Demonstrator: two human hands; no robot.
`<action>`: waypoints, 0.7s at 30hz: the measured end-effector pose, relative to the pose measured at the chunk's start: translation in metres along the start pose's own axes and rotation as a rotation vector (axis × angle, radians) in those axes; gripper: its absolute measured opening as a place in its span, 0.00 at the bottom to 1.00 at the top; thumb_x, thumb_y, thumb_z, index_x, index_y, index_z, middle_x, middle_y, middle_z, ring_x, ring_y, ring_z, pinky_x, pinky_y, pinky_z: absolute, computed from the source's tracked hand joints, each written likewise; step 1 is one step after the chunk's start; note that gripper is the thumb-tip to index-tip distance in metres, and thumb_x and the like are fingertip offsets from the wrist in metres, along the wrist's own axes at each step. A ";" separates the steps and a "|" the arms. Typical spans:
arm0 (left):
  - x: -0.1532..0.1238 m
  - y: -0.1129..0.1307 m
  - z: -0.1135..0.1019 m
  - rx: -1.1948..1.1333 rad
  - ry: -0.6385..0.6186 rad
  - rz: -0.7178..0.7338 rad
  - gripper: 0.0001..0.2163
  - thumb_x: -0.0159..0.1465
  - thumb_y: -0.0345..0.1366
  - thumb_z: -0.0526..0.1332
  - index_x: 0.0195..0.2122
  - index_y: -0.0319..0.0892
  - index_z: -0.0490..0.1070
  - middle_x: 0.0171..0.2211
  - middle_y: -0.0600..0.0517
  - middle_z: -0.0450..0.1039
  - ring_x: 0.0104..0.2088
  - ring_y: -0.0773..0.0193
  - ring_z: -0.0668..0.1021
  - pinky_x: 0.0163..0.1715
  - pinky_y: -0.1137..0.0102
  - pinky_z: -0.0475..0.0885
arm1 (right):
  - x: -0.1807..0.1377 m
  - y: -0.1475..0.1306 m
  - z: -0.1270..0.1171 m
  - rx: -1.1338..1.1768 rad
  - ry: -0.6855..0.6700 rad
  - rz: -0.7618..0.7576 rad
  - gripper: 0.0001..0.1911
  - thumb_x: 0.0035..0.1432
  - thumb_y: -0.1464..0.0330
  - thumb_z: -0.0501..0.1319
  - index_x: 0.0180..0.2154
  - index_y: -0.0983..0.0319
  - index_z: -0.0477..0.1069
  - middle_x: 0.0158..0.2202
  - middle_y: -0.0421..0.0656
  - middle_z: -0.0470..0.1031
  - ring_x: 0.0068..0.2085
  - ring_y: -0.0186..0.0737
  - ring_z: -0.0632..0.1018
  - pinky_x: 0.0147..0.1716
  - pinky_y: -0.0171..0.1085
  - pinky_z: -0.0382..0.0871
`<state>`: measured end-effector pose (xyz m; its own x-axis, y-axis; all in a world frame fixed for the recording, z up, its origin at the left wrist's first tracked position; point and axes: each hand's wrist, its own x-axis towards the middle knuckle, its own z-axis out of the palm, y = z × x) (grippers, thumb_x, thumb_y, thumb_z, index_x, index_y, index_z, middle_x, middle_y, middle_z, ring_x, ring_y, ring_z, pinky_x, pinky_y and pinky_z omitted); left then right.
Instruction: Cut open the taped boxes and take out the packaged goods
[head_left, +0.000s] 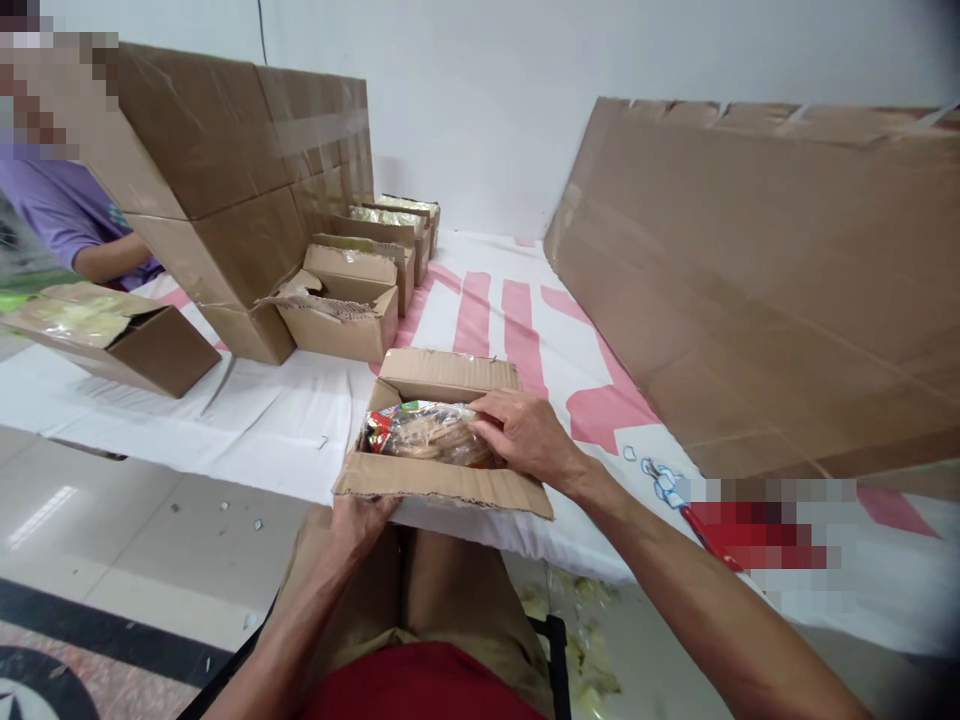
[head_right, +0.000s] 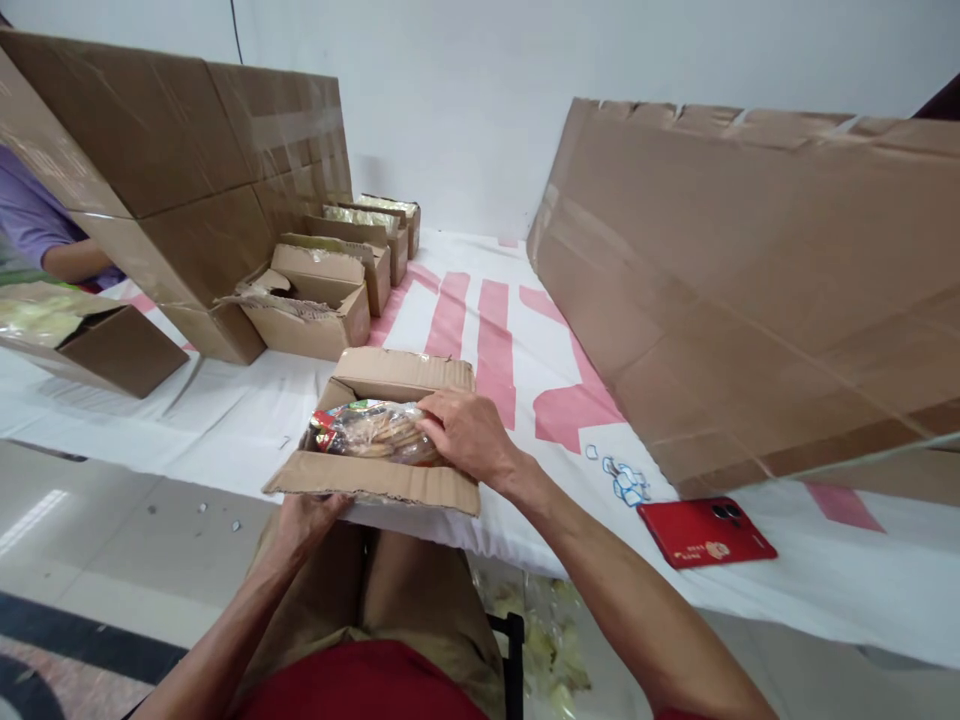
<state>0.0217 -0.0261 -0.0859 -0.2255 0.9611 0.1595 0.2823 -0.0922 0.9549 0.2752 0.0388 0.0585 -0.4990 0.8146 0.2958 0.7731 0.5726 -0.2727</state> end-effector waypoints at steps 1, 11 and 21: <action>0.000 -0.003 0.000 -0.026 0.010 0.010 0.20 0.49 0.48 0.74 0.39 0.45 0.75 0.38 0.44 0.81 0.49 0.40 0.81 0.53 0.46 0.76 | -0.001 0.000 0.001 0.053 0.043 -0.002 0.08 0.63 0.72 0.64 0.41 0.60 0.81 0.40 0.46 0.85 0.43 0.46 0.83 0.44 0.41 0.74; 0.008 -0.003 0.006 -0.033 0.031 -0.008 0.24 0.52 0.51 0.73 0.44 0.42 0.73 0.43 0.44 0.80 0.47 0.46 0.82 0.50 0.52 0.78 | -0.011 -0.002 0.009 0.871 0.487 0.297 0.05 0.52 0.65 0.69 0.30 0.60 0.80 0.28 0.38 0.82 0.30 0.39 0.80 0.32 0.36 0.75; 0.027 0.007 0.020 -0.099 0.009 0.071 0.30 0.57 0.44 0.72 0.59 0.42 0.68 0.53 0.44 0.77 0.55 0.49 0.78 0.56 0.56 0.73 | -0.006 -0.003 -0.076 1.069 1.176 0.326 0.09 0.45 0.65 0.75 0.25 0.56 0.76 0.24 0.33 0.74 0.26 0.36 0.75 0.29 0.39 0.74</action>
<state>0.0365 0.0048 -0.0797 -0.2163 0.9491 0.2290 0.2048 -0.1852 0.9611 0.3052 0.0253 0.1270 0.5704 0.6785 0.4630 -0.0811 0.6074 -0.7902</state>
